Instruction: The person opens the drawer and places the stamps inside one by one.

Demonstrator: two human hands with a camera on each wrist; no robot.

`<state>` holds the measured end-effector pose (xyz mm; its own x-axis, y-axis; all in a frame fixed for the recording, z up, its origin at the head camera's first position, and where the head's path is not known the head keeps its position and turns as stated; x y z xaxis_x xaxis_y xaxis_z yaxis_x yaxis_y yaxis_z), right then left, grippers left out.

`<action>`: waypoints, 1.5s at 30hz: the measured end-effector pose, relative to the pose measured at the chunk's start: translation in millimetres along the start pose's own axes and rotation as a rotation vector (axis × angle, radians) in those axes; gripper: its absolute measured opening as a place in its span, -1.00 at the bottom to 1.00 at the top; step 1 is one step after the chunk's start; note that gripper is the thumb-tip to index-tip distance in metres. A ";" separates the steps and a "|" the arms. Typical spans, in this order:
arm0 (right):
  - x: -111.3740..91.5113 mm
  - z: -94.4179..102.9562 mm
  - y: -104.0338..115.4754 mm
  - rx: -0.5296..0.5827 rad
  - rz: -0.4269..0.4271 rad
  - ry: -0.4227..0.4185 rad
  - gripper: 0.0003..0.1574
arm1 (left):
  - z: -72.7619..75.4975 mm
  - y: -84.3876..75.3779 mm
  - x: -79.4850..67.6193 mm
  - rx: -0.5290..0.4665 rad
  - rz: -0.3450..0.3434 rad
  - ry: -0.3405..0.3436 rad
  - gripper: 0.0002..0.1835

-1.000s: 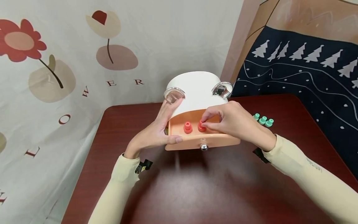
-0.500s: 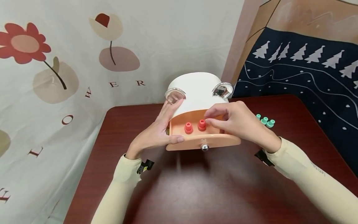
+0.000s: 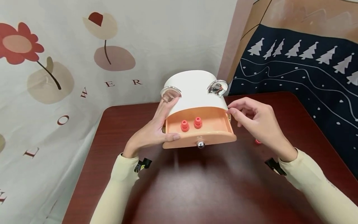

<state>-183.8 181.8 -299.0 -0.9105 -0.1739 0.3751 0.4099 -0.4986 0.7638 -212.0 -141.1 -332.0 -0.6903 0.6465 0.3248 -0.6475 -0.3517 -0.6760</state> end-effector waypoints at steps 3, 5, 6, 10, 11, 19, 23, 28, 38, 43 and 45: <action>-9.2 5.0 -17.1 -0.012 -0.055 -0.034 -0.79 | -0.3 1.2 -0.4 -0.011 0.016 0.007 0.27; -14.8 7.8 -29.6 -0.025 -0.084 -0.042 -0.78 | -0.8 1.7 -0.7 -0.020 0.026 0.012 0.27; -17.4 9.0 -35.7 -0.034 -0.100 -0.043 -0.77 | -0.9 2.3 -0.8 -0.024 0.030 0.013 0.27; -27.1 13.8 -56.7 -0.055 -0.140 -0.037 -0.76 | -0.2 2.8 -0.2 -0.041 0.024 0.000 0.26; -29.7 14.9 -61.3 -0.051 -0.160 -0.038 -0.77 | 0.1 2.8 0.2 -0.042 0.017 -0.004 0.26; -53.2 24.4 -94.8 -0.119 -0.280 -0.033 -0.75 | -1.3 3.2 1.3 -0.040 0.020 -0.006 0.26; -63.9 29.4 -109.3 -0.231 -0.301 0.011 -0.70 | -1.9 2.9 2.2 -0.041 0.023 -0.001 0.26; -72.5 32.8 -123.4 -0.306 -0.328 0.072 -0.64 | -1.2 3.2 1.8 -0.035 0.027 0.002 0.27; -80.5 30.5 -145.1 -0.385 -0.318 0.131 -0.66 | 1.3 5.0 2.5 -0.057 0.021 0.022 0.27; -81.8 29.3 -156.3 -0.431 -0.315 0.174 -0.72 | 0.4 6.7 2.7 -0.054 0.038 0.020 0.29; -82.7 29.4 -159.5 -0.432 -0.326 0.184 -0.73 | -0.1 6.9 3.1 -0.055 0.041 0.023 0.29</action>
Point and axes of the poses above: each hand's wrist, its own x-axis towards the middle knuckle, its own z-axis out of the back of the hand, y = z × x, the point moved 5 cm from there along x, towards the middle knuckle
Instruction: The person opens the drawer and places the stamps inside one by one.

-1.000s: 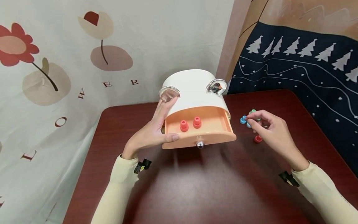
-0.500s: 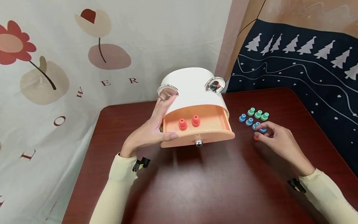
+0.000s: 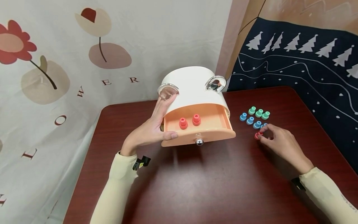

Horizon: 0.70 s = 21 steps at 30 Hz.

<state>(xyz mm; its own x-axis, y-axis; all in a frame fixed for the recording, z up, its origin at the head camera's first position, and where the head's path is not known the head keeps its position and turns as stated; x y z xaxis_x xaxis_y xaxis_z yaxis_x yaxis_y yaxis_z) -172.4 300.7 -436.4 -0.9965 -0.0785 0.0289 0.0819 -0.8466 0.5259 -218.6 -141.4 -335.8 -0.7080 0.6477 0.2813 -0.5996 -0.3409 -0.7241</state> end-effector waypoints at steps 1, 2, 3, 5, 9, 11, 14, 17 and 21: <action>0.5 -0.3 -0.8 0.002 0.000 0.000 -0.74 | 0.1 0.0 0.1 0.001 0.000 0.001 0.29; 0.9 -0.6 -1.5 0.005 0.000 -0.002 -0.74 | 0.4 -0.3 0.0 0.002 -0.002 0.002 0.29; 1.1 -0.8 -2.1 0.010 0.001 -0.006 -0.75 | 0.7 -0.8 0.1 0.001 -0.008 0.002 0.29; 1.3 -1.3 -3.1 0.025 0.006 -0.015 -0.77 | 0.7 -0.9 0.2 -0.002 -0.013 0.006 0.28; 2.5 -4.5 -2.8 0.044 0.020 -0.029 -0.78 | 1.8 -1.0 -1.3 -0.005 -0.013 0.002 0.27; 1.8 -4.5 -2.1 0.044 0.031 -0.036 -0.78 | 1.0 -1.1 -0.9 -0.008 -0.013 -0.002 0.27; 0.3 -4.9 1.5 0.040 0.059 -0.046 -0.80 | 0.5 -1.3 -0.6 -0.008 -0.017 -0.010 0.27; -2.6 -6.4 5.4 0.041 0.082 -0.047 -0.81 | 0.7 -2.3 -0.6 -0.003 -0.023 -0.008 0.27; -7.4 -8.6 8.9 0.039 0.090 -0.033 -0.83 | 1.1 -4.4 -0.3 0.013 -0.049 -0.002 0.27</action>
Point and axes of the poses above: each hand's wrist, its own x-axis towards the middle knuckle, its own z-axis out of the back of the hand, y = z × x, the point moved 5 cm from there along x, towards the middle knuckle
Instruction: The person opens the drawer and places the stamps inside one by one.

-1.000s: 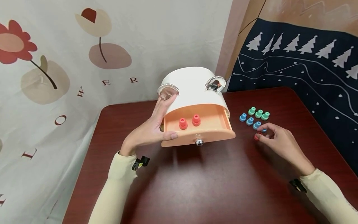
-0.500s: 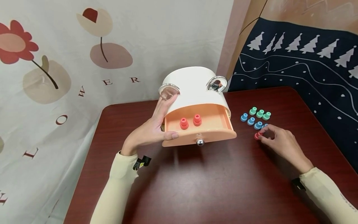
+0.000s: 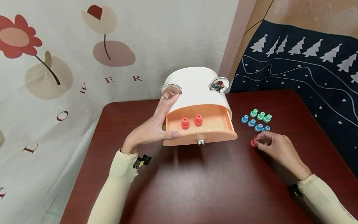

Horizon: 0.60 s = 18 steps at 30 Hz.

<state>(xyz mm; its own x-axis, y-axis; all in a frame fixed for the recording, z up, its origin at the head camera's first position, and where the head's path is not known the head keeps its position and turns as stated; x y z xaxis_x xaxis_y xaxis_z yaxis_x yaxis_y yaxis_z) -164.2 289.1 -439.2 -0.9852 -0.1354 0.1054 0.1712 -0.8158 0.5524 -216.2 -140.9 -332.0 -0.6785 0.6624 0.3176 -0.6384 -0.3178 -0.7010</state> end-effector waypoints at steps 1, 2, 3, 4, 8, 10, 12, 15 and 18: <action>-0.7 -0.2 1.3 -0.002 0.002 -0.002 -0.83 | 0.4 -0.6 0.1 0.001 -0.006 0.000 0.26; -1.6 -0.2 2.6 -0.001 0.003 -0.004 -0.83 | 0.6 -1.0 0.3 0.000 -0.012 -0.001 0.26; -2.3 0.5 4.5 -0.003 0.006 -0.014 -0.83 | 0.7 -1.1 0.2 0.005 -0.019 -0.001 0.26; -3.3 1.9 6.5 -0.002 0.010 -0.027 -0.82 | 0.5 -1.1 0.6 0.000 -0.019 -0.002 0.26; -5.1 11.2 18.9 0.030 0.036 -0.104 -0.81 | -0.5 0.6 1.1 -0.008 -0.007 -0.004 0.27; -5.0 16.2 26.8 0.060 0.045 -0.136 -0.80 | -0.7 0.9 1.0 -0.009 0.002 -0.005 0.27; -4.7 19.8 33.9 0.092 0.042 -0.154 -0.79 | -0.7 1.6 1.2 -0.010 0.002 -0.004 0.28; -4.0 23.3 43.6 0.137 0.026 -0.170 -0.78 | -0.3 1.2 0.8 -0.019 0.010 -0.002 0.28; -2.6 27.6 53.2 0.180 0.021 -0.201 -0.78 | 0.3 0.5 0.1 -0.019 0.018 0.000 0.28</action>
Point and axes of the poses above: each hand's wrist, its own x-axis towards the middle knuckle, its own z-axis out of the back of the hand, y = z × x, the point moved 5 cm from there along x, towards the middle knuckle
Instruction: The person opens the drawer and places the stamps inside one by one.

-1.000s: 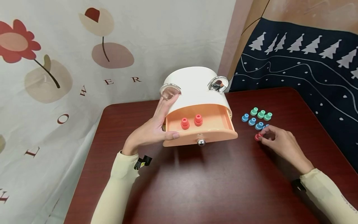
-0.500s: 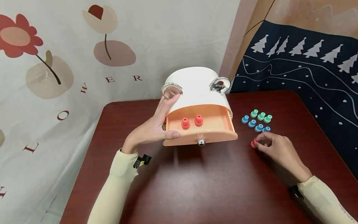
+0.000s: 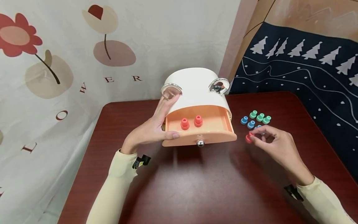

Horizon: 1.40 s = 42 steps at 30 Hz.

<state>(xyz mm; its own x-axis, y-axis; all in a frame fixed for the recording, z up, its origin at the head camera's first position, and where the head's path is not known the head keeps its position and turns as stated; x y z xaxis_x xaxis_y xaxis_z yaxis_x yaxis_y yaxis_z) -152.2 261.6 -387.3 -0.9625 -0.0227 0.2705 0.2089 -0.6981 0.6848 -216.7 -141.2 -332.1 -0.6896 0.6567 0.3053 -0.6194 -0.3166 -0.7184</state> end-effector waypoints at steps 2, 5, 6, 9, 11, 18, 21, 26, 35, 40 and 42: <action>1.6 1.7 8.0 0.032 0.007 -0.028 -0.78 | 1.1 -0.8 -0.5 0.009 -0.003 0.000 0.27; 4.5 4.8 20.1 0.070 0.022 -0.065 -0.76 | 2.0 -2.5 -0.2 0.028 -0.018 -0.003 0.27; 5.3 5.6 23.8 0.077 0.029 -0.075 -0.76 | 2.1 -2.7 -0.1 0.034 -0.025 -0.003 0.27; 7.6 7.3 33.7 0.099 0.042 -0.103 -0.74 | 2.1 -2.8 0.3 0.031 -0.026 -0.001 0.27; 8.7 8.1 39.3 0.122 0.044 -0.123 -0.72 | 2.0 -1.7 0.4 0.027 -0.018 0.003 0.27; 16.2 8.8 74.4 0.245 0.081 -0.157 -0.68 | 3.2 -1.7 0.8 -0.003 0.007 0.003 0.27; 18.7 10.7 100.1 0.289 0.120 -0.161 -0.70 | 3.2 -1.9 0.2 0.000 0.005 0.005 0.27; 23.5 7.5 124.2 0.325 0.162 -0.161 -0.71 | 0.6 -0.4 -2.9 -0.006 0.026 0.003 0.28; 38.7 -18.2 114.2 0.284 0.159 -0.087 -0.68 | -0.5 0.7 -6.0 0.001 0.038 0.003 0.29; 46.0 -27.7 109.4 0.273 0.156 -0.036 -0.73 | -1.3 -0.1 -3.9 -0.001 0.032 0.001 0.29; 48.3 -29.8 109.4 0.257 0.164 -0.015 -0.75 | -1.5 -0.6 -2.8 0.002 0.026 0.001 0.29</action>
<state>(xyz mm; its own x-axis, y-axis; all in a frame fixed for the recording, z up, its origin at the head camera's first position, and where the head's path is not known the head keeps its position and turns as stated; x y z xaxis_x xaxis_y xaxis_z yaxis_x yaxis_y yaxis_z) -181.0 162.8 -319.5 -0.9098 -0.1081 0.4006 0.4004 -0.4822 0.7792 -213.8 -141.9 -333.5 -0.7055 0.6486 0.2856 -0.6019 -0.3355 -0.7247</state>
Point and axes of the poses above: each hand's wrist, its own x-axis towards the middle knuckle, its own z-axis out of the back of the hand, y = z × x, the point moved 5 cm from there along x, towards the middle knuckle
